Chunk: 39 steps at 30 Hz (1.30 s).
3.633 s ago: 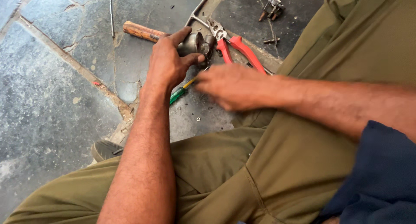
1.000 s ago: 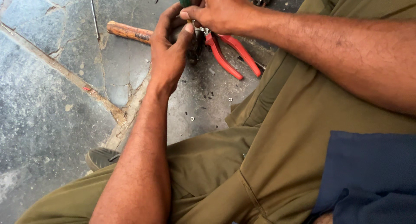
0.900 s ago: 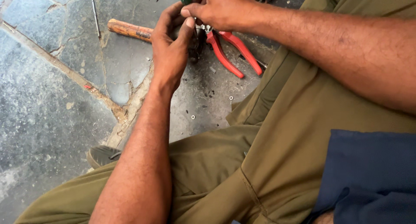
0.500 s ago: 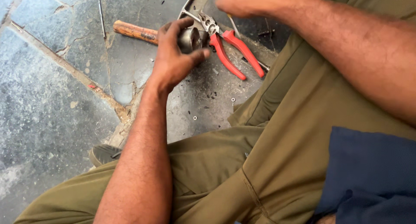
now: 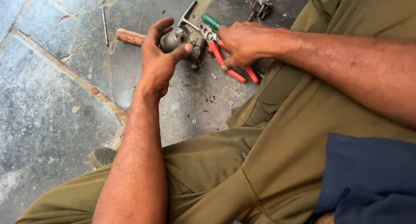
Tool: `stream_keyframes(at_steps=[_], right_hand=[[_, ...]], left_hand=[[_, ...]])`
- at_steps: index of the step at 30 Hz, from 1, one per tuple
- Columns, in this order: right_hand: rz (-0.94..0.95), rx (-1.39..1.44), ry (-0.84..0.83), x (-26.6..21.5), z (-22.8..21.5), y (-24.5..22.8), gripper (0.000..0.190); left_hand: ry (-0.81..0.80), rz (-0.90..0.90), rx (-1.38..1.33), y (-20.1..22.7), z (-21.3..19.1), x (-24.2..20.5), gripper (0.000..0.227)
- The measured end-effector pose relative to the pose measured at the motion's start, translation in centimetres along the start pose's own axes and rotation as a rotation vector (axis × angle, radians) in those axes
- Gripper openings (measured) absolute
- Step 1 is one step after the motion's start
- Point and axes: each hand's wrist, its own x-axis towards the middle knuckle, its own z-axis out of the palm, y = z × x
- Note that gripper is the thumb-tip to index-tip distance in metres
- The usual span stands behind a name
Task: The person sits on the floor and uses a hammer and punch to tap a cylindrical metal part, then uses pliers to grip and adjust the part. The person repeatedly switches between hammering and gripping actions while inspecting the part.
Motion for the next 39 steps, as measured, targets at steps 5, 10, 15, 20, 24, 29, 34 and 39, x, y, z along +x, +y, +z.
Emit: stream_keyframes(at_steps=[5, 10, 15, 20, 24, 29, 34, 39], right_hand=[[0.050, 0.074, 0.022, -0.3, 0.6, -1.4, 0.062], [0.100, 0.096, 0.030, -0.5, 0.7, -2.1, 0.047], [0.004, 0.153, 0.121, -0.8, 1.0, -2.6, 0.056], [-0.007, 0.042, -0.003, -1.8, 1.3, -3.9, 0.063], [0.023, 0.036, -0.065, -1.2, 0.6, -4.1, 0.057], [0.323, 0.952, -0.336, -0.1, -0.2, -3.5, 0.047], [0.086, 1.621, -0.312, -0.5, -1.8, -4.5, 0.056], [-0.218, 1.502, -0.012, -2.4, -2.6, -6.2, 0.079]], left_hand=[[0.023, -0.084, -0.444, -0.6, -0.7, 0.3, 0.059], [0.030, -0.071, -0.769, -0.1, -1.5, 0.4, 0.048], [0.022, -0.023, -0.804, 1.2, -1.5, 0.2, 0.054], [0.033, 0.117, -0.621, 4.4, -0.6, -1.1, 0.060], [0.237, 0.075, 0.017, 8.9, -2.3, -2.5, 0.067], [0.334, -0.044, 0.103, 11.7, -5.3, -6.1, 0.069], [0.436, -0.065, 0.236, 8.6, -5.2, -6.6, 0.074], [0.412, 0.062, 0.474, 5.6, -4.8, -5.1, 0.076]])
